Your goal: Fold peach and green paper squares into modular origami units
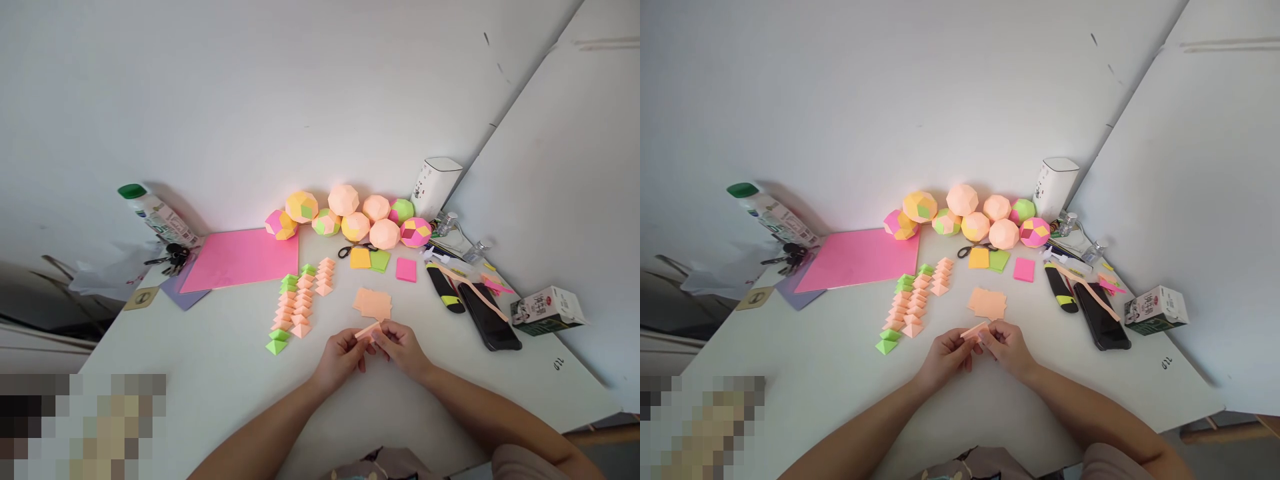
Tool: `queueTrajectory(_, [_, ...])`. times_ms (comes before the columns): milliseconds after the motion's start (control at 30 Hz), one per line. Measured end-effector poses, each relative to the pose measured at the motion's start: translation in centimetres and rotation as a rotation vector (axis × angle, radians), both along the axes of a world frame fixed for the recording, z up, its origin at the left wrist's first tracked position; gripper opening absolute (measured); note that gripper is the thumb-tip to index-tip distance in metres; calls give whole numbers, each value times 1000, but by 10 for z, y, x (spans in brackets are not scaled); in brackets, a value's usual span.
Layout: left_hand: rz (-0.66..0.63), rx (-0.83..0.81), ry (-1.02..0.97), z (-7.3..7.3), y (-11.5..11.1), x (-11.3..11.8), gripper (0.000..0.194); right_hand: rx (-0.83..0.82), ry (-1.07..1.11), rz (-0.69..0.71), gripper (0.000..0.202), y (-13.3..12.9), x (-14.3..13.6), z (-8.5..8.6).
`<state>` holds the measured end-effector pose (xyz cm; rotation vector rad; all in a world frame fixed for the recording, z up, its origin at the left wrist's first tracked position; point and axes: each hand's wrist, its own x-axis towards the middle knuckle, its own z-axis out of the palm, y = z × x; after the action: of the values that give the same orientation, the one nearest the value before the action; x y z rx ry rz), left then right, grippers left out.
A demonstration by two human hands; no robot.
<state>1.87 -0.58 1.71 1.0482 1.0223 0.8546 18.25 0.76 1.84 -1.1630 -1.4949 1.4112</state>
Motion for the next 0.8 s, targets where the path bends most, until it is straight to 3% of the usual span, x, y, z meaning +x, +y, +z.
queueTrajectory(800, [-62,49,101,4,-2,0,36,-32,-20,-19,35,-2,0,4])
